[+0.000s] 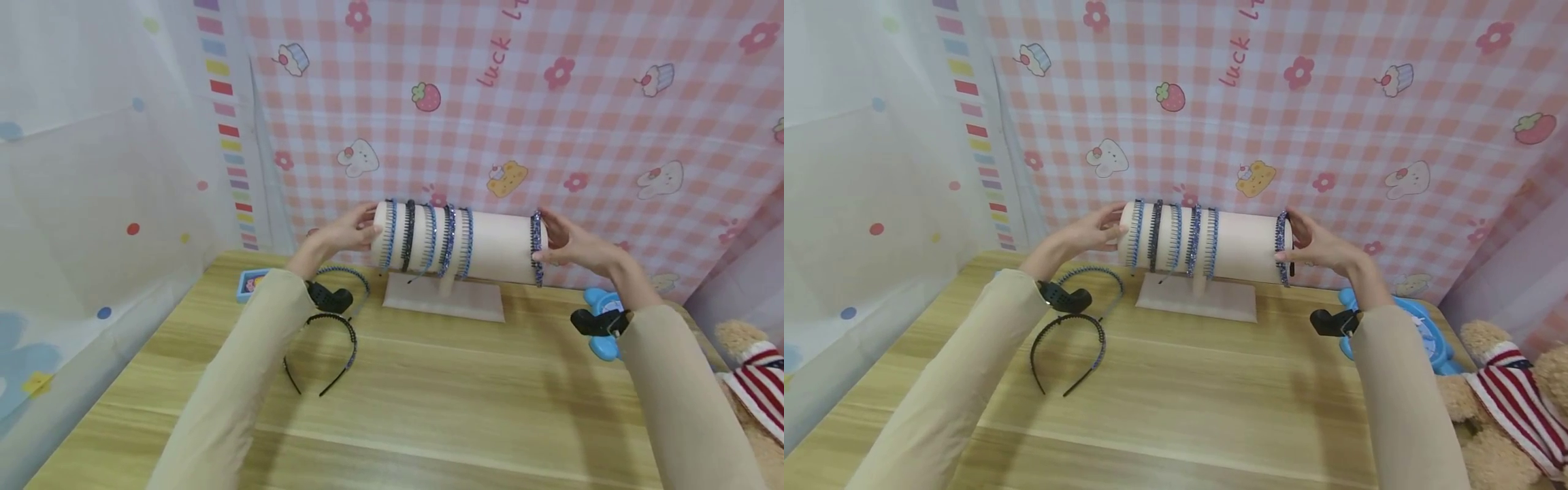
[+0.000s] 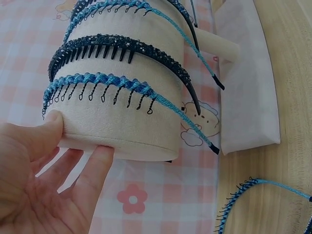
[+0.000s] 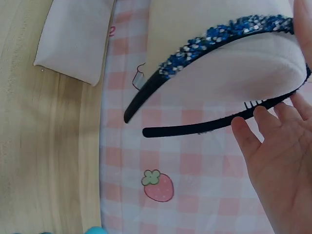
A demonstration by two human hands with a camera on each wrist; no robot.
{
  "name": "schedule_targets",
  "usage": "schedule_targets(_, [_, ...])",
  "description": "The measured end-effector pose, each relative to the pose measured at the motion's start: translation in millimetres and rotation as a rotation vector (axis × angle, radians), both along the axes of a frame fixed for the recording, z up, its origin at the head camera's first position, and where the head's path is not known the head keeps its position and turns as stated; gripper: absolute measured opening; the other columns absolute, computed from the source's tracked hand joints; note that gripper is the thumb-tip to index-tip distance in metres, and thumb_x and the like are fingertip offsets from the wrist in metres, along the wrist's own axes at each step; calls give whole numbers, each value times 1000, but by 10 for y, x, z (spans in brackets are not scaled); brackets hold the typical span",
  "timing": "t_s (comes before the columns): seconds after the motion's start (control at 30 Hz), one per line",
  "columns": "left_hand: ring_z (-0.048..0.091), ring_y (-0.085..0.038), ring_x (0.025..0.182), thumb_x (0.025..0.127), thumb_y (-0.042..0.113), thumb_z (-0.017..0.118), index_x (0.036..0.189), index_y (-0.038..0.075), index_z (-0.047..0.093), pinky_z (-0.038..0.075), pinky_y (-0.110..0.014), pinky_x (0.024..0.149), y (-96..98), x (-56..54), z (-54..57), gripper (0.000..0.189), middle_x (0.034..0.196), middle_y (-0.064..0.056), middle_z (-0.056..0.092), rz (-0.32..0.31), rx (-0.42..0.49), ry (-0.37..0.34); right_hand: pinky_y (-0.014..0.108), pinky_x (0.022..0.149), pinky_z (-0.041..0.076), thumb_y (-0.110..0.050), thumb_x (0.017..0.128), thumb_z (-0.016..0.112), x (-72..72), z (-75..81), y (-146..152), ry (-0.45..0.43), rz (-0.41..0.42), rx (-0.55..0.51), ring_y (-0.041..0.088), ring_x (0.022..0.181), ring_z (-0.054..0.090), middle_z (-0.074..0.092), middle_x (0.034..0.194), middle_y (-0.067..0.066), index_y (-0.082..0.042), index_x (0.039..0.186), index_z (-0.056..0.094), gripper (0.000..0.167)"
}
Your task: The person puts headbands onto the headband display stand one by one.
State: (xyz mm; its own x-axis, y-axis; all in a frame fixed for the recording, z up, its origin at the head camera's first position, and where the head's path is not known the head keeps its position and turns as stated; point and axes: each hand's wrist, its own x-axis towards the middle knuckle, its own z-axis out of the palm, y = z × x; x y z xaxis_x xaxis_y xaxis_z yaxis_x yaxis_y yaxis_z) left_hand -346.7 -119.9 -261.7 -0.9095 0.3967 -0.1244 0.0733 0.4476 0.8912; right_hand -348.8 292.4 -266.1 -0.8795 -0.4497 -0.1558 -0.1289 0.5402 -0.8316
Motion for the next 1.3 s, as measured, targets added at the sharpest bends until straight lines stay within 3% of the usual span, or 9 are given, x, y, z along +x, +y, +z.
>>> schedule_targets(0.23, [31,-26,136,96,17,45,146,22,15,43,-40,104,2,-3,2,59,153,-7,17,20,-10,-8,62,112,5,-10,86,62,-23,-126,62,-8,-2,-93,40,139,-6,-19,153,7,-27,145,-15,99])
schedule_targets(0.5, [29,-28,136,96,18,43,146,21,14,43,-41,104,42,-22,1,58,154,-7,16,3,-10,-11,65,109,10,-10,83,66,-23,-144,70,55,42,-23,49,136,2,-11,151,24,-20,144,-18,104])
schedule_targets(0.63, [28,-28,137,96,18,43,146,21,14,43,-41,104,33,-9,-16,58,154,-8,16,-3,-19,-23,68,106,16,-15,81,69,-5,-100,6,109,52,104,54,133,8,-2,150,30,-14,145,-13,104])
schedule_targets(0.73, [28,-28,137,96,17,43,147,21,13,43,-42,104,15,-5,-10,59,154,-8,15,-10,-18,-19,66,107,19,-19,77,73,1,-18,-81,196,47,209,49,132,16,10,147,30,-6,144,-3,103])
schedule_targets(0.83, [27,-30,136,97,17,42,147,20,12,42,-44,104,-11,-7,20,58,154,-9,14,-15,-6,-9,60,106,29,-24,72,78,-4,95,-232,296,49,296,42,125,29,23,141,28,0,142,8,102])
schedule_targets(1.03, [26,-31,137,97,16,40,147,18,11,41,-45,105,-40,-9,78,58,154,-10,12,-18,-14,-8,52,101,40,-40,64,81,-1,285,-506,470,99,523,38,117,44,39,132,27,6,139,19,107])
schedule_targets(1.3, [27,-30,136,97,16,42,147,18,11,42,-43,104,19,-11,15,59,154,-10,15,-23,-23,2,49,104,40,-50,61,79,9,327,-704,496,124,684,36,115,50,48,126,25,3,136,25,107])
